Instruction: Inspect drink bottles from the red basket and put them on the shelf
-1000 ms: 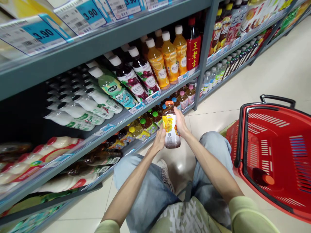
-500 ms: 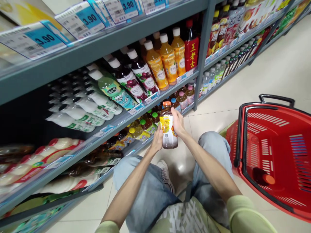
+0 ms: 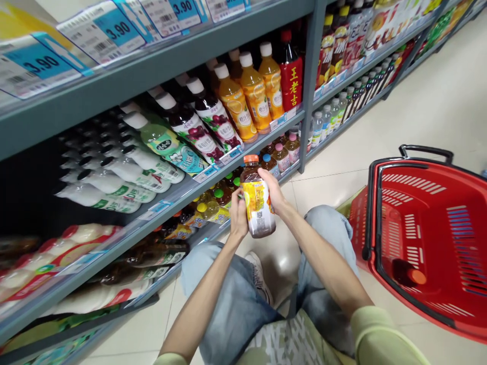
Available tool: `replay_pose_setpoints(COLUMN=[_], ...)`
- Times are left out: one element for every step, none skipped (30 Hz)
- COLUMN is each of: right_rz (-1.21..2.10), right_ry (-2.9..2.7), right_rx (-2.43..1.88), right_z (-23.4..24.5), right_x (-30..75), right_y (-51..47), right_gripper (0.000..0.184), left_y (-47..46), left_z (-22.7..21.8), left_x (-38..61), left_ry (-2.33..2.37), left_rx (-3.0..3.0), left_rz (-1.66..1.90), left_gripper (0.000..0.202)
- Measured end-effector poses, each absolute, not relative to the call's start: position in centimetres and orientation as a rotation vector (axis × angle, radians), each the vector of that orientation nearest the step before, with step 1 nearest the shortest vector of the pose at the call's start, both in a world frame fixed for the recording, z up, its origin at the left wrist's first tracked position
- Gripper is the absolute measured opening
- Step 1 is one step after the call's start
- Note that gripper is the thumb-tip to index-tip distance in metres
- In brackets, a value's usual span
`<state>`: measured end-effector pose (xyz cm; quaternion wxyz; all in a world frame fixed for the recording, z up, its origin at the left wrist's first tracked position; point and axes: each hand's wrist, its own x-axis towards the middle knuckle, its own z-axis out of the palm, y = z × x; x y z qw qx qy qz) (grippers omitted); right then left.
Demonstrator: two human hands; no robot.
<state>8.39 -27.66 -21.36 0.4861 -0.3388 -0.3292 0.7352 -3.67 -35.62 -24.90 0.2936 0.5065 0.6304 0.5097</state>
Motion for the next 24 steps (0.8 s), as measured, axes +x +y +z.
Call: replay_pose_setpoints(right_rz=[1.832,1.869,1.892,1.901,1.900,1.894,1.887,1.880,1.872,1.861,1.849,1.841,1.840,1.845,1.856,1.868,1.877,1.880,1.875,1.868,1.859,1.848,1.838,1.826], right_ry=[-0.761,-0.723,-0.690,-0.664,-0.642,-0.624,-0.614,-0.614,-0.621,-0.631,-0.639,-0.642,-0.642,-0.641,-0.644,-0.653,-0.667,-0.690,-0.715,-0.742,-0.773,-0.805,-0.836,-0.859], right_rx=[-0.800,-0.778,-0.762,-0.755,-0.753,-0.752,-0.754,-0.757,-0.764,-0.772,-0.783,-0.796,-0.807,-0.818,-0.827,-0.836,-0.844,-0.849,-0.854,-0.861,-0.865,-0.866,-0.863,-0.858], right_z=[-21.3,-21.3,-21.4,-21.4,-21.5,-21.6,-21.6,-21.6,-21.6,-21.6,-21.5,-21.4,-21.3,-21.1,-21.0,-20.8,-20.7,-20.6,-20.5,-20.4,-20.3,-20.3,-20.2,-20.3], right_x=[8.4,8.5,8.5,8.5,8.5,8.5,8.5,8.5,8.4,8.4,8.4,8.4,8.4,8.4,8.4,8.5,8.5,8.6,8.7,8.7,8.8,8.8,8.9,8.9], right_y=[-27.7,-27.8,-27.8,-27.9,-27.9,-28.0,-28.1,-28.1,-28.2,-28.3,-28.3,-28.4,-28.4,-28.4,-28.4,-28.4,-28.4,-28.5,-28.5,-28.5,-28.5,-28.6,-28.6,-28.6], right_gripper=[0.057,0.058,0.059,0.060,0.061,0.062,0.063,0.064,0.065,0.066,0.066,0.066,0.065,0.064,0.063,0.063,0.062,0.063,0.064,0.065,0.067,0.069,0.070,0.070], left_y=[-35.3,-35.0,-34.8,-34.5,-34.4,-34.2,-34.2,-34.2,-34.2,-34.2,-34.3,-34.3,-34.3,-34.3,-34.3,-34.3,-34.3,-34.3,-34.3,-34.3,-34.4,-34.5,-34.7,-34.9], left_z=[-24.7,-24.6,-24.3,-24.1,-23.7,-23.4,-23.0,-22.6,-22.4,-22.2,-22.1,-22.1,-22.3,-22.5,-22.8,-23.0,-23.2,-23.3,-23.3,-23.1,-22.8,-22.4,-22.0,-21.5], left_x=[-3.5,-3.3,-3.0,-2.8,-2.6,-2.5,-2.4,-2.4,-2.4,-2.4,-2.5,-2.6,-2.6,-2.6,-2.6,-2.5,-2.4,-2.3,-2.2,-2.0,-1.9,-1.8,-1.7,-1.6], left_ry=[1.660,1.617,1.552,1.469,1.383,1.309,1.251,1.208,1.174,1.143,1.112,1.080,1.049,1.021,0.998,0.980,0.966,0.954,0.946,0.938,0.931,0.925,0.921,0.918], left_rx=[1.258,1.136,0.996,0.857,0.729,0.618,0.532,0.468,0.420,0.385,0.363,0.348,0.337,0.325,0.311,0.295,0.278,0.262,0.246,0.232,0.222,0.217,0.217,0.220], left_rz=[1.431,1.484,1.499,1.472,1.411,1.335,1.264,1.209,1.173,1.145,1.120,1.095,1.078,1.075,1.089,1.115,1.146,1.172,1.192,1.201,1.204,1.206,1.209,1.213], left_gripper=[0.073,0.069,0.066,0.066,0.066,0.066,0.066,0.066,0.067,0.068,0.070,0.072,0.074,0.074,0.074,0.072,0.070,0.068,0.066,0.065,0.064,0.063,0.063,0.063])
